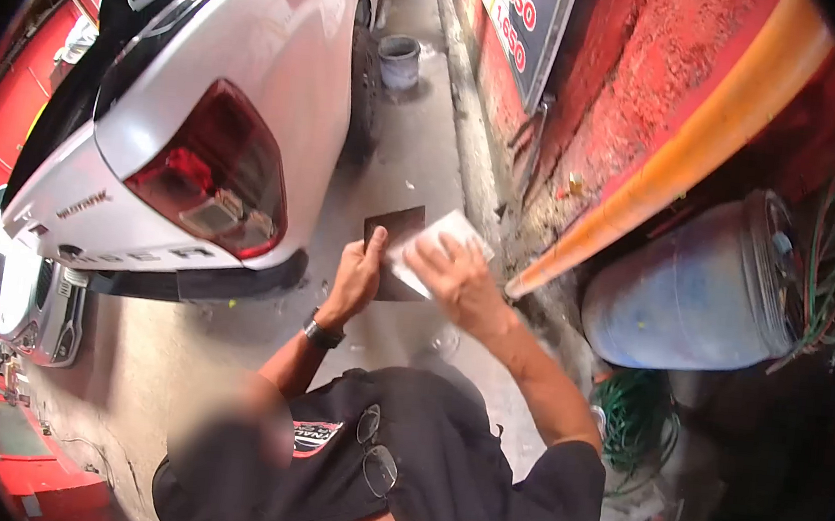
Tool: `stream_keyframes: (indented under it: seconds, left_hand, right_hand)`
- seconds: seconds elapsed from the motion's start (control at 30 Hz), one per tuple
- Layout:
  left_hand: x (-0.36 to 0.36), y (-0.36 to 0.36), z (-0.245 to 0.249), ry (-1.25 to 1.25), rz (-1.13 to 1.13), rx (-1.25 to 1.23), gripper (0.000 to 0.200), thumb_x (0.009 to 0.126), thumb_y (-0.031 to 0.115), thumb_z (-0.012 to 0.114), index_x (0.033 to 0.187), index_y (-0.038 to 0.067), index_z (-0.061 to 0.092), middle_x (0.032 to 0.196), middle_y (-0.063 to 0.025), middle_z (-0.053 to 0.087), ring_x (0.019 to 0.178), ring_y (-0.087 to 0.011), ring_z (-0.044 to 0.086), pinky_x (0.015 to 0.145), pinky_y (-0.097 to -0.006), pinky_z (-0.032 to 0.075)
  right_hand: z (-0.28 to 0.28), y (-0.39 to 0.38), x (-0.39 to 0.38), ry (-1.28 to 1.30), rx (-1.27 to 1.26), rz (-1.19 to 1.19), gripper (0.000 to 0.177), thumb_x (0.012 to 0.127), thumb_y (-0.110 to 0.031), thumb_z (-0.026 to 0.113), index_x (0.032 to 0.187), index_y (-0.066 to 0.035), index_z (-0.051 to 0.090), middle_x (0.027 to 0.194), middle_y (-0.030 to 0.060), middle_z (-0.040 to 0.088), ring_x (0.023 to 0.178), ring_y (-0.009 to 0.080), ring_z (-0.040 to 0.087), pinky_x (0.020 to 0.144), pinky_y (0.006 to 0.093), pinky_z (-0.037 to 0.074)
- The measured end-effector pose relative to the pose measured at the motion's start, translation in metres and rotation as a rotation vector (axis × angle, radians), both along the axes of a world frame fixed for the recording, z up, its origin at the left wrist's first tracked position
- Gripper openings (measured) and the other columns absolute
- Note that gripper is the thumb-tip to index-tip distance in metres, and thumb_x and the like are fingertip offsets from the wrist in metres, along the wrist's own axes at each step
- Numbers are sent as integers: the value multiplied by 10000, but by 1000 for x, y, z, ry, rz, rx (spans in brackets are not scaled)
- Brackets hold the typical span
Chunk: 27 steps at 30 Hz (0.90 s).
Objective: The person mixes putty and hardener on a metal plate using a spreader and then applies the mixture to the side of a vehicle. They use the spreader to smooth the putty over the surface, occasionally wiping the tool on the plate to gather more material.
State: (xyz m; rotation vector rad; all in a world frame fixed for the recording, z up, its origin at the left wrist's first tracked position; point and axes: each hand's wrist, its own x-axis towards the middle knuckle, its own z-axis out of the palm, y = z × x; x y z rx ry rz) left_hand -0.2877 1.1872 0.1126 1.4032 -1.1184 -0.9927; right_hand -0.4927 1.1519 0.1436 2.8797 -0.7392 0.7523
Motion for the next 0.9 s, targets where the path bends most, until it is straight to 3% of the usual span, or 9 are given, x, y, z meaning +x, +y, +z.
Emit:
stream_keyframes:
  seconds: [0.23, 0.27, 0.33, 0.37, 0.53, 0.6, 0.63, 0.87, 0.9]
  left_hand:
    - [19, -117, 14, 130, 265, 238, 584, 1045, 453, 491, 761, -36, 637, 632, 1, 551, 546, -107, 459, 477, -330, 361]
    - [37, -143, -16, 397, 253, 99, 565, 1051, 441, 466, 889, -59, 675, 748, -56, 645, 602, -154, 576, 531, -338, 466]
    - [32, -163, 30, 723, 248, 45, 537, 1054, 424, 437, 1064, -65, 657, 944, -131, 700, 762, -211, 693, 675, -352, 579]
    - [36, -171, 29, 845, 112, 76, 501, 1060, 379, 417, 1239, -60, 579, 1150, -161, 678, 999, -267, 704, 895, -398, 586]
    - [7, -216, 19, 1524, -219, 101, 509, 1078, 369, 361, 1385, -16, 493, 1299, -150, 624, 1157, -293, 632, 1020, -452, 511]
    - [6, -242, 10, 1696, -289, 55, 493, 1078, 371, 387, 1380, 0, 505, 1285, -140, 633, 1128, -255, 651, 966, -429, 553]
    - [2, -255, 21, 1413, -135, 36, 431, 1070, 341, 442, 1327, 12, 548, 1226, -124, 663, 1039, -236, 683, 916, -402, 575]
    - [67, -371, -11, 1138, -21, 64, 428, 1055, 355, 489, 1253, -11, 591, 1128, -129, 699, 974, -239, 708, 903, -406, 586]
    - [77, -392, 3, 1055, 87, 113, 442, 1050, 391, 498, 1193, -10, 616, 1047, -108, 706, 892, -210, 709, 806, -369, 596]
  right_hand:
    - [-11, -78, -15, -12, 52, 150, 370, 830, -152, 592, 1196, -134, 640, 1190, 53, 635, 1105, 267, 601, 944, 471, 464]
    - [-8, -93, -20, -47, 118, 149, 376, 829, -138, 590, 1201, -132, 645, 1193, 56, 644, 1124, 267, 601, 958, 475, 460]
    - [16, -122, -29, -231, 313, 166, 491, 813, 53, 549, 1276, -87, 632, 1246, 101, 643, 1208, 310, 589, 1022, 471, 447]
    - [25, -138, -29, -369, 383, 199, 541, 802, 108, 523, 1301, -77, 622, 1266, 118, 637, 1231, 325, 580, 1040, 461, 443]
    - [63, -189, 12, -799, 476, 237, 693, 745, 236, 416, 1384, 6, 553, 1353, 209, 579, 1311, 362, 532, 1098, 391, 419]
    - [50, -214, 23, -627, 510, 284, 668, 765, 232, 446, 1387, 8, 545, 1409, 215, 524, 1338, 380, 495, 1114, 429, 409]
    - [42, -229, 29, -526, 428, 253, 648, 787, 199, 480, 1401, -2, 531, 1420, 211, 513, 1342, 391, 485, 1118, 454, 403]
    - [-26, -391, 30, 209, 1, -98, 564, 861, 0, 528, 1421, -65, 506, 1414, 206, 513, 1245, 424, 533, 1027, 566, 443]
    - [-16, -407, 39, 97, 65, -135, 550, 857, 13, 511, 1403, -54, 522, 1395, 213, 529, 1241, 416, 539, 1036, 552, 433]
